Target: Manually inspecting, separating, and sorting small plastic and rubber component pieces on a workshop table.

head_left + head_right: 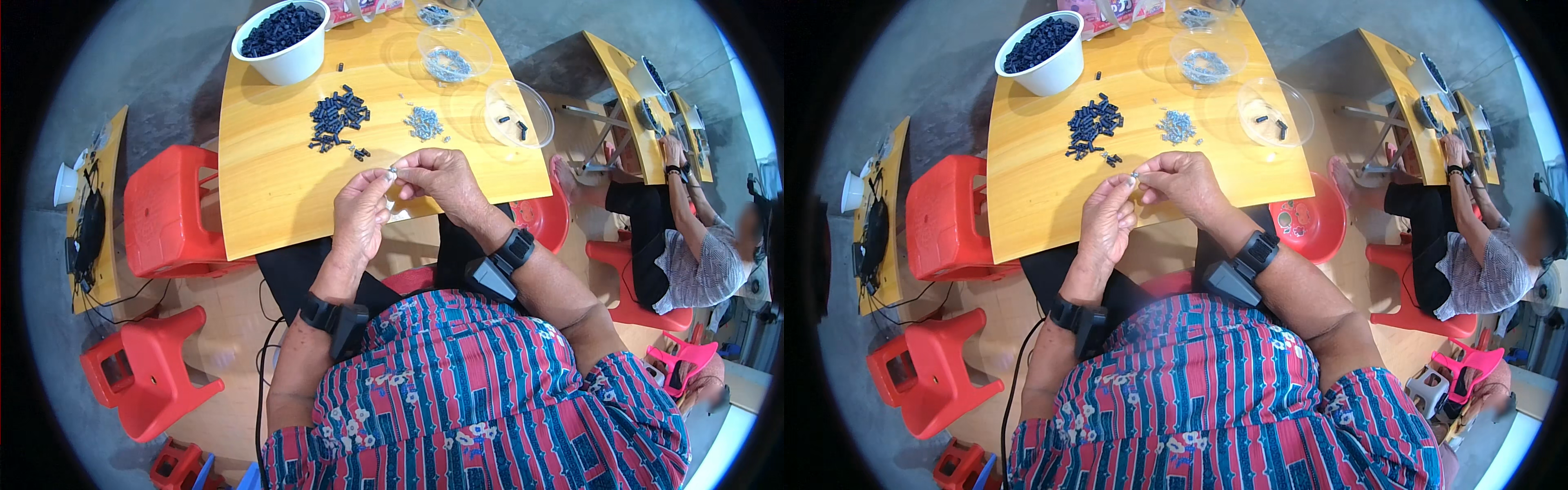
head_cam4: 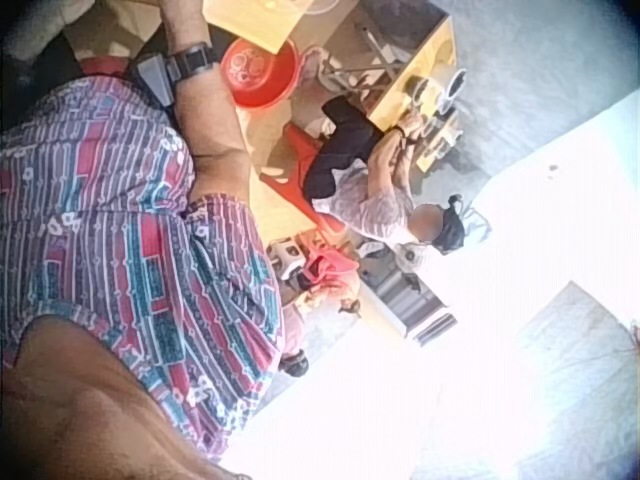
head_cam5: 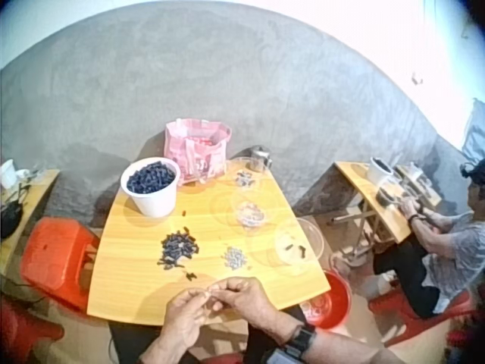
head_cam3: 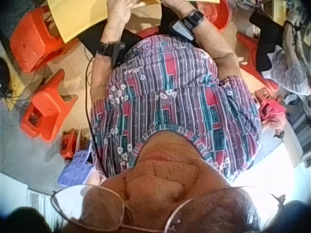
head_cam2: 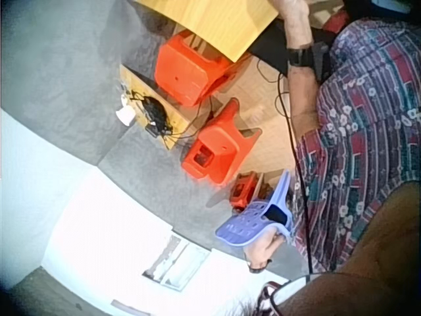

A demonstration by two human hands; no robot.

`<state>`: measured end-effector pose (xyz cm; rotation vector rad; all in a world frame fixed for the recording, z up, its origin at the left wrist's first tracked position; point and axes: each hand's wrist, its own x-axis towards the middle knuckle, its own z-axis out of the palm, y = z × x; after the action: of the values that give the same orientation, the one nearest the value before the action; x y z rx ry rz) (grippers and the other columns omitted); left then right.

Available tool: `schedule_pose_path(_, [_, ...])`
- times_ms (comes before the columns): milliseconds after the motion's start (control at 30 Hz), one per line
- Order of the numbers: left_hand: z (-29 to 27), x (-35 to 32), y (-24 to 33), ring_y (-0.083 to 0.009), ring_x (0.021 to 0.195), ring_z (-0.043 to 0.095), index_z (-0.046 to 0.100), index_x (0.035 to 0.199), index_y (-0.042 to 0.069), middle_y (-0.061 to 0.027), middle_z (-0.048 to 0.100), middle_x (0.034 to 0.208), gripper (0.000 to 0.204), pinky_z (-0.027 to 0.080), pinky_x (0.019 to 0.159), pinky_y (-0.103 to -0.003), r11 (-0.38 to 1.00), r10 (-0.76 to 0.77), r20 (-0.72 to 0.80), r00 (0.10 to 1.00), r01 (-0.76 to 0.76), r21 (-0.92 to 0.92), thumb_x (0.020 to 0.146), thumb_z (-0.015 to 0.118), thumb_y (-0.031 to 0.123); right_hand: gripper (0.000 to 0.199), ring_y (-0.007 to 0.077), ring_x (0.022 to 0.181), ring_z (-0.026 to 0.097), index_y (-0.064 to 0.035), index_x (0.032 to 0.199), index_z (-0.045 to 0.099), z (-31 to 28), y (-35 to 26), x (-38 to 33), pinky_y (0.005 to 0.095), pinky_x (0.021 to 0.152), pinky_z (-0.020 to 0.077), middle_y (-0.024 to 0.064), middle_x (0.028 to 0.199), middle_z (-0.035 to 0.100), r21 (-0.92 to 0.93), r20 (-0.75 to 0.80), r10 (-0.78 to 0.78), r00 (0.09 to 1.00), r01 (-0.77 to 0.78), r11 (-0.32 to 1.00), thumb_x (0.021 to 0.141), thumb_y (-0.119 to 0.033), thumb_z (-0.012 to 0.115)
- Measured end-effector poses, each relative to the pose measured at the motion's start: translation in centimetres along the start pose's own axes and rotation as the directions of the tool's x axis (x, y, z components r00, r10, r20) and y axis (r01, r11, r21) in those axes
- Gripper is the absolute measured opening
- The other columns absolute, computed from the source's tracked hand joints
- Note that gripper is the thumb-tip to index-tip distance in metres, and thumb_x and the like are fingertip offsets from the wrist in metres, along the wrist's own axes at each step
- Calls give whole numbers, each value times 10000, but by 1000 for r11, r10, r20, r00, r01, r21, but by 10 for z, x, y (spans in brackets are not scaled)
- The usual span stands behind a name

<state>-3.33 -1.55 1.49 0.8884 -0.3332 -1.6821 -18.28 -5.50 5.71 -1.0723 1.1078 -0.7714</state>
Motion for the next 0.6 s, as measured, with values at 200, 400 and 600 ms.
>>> schedule_pose_path(200, [3,-3,3,4,490,342,605,924,50,47,545,730,66,262,413,-158,989,-88,-2,996,87,-119,878,645,75,120,101,618,627,44,921,674,2,3,0,223,599,524,70,795,679,-6,-27,-67,997,66,998,855,-53,652])
schedule_pose_path(400, [4,-4,2,6,490,346,609,921,43,40,550,740,57,260,413,-159,1000,12,-33,999,-13,-12,875,640,54,104,93,645,629,16,915,654,-2,4,2,213,618,519,46,792,666,29,30,-37,999,36,999,872,-79,650])
schedule_pose_path(600, [5,-5,4,10,498,352,613,918,37,42,549,743,56,260,420,-159,991,110,-7,994,-109,81,871,642,45,92,87,629,621,13,868,643,-2,5,4,218,594,511,39,739,648,-49,51,-115,992,118,992,863,-79,641])
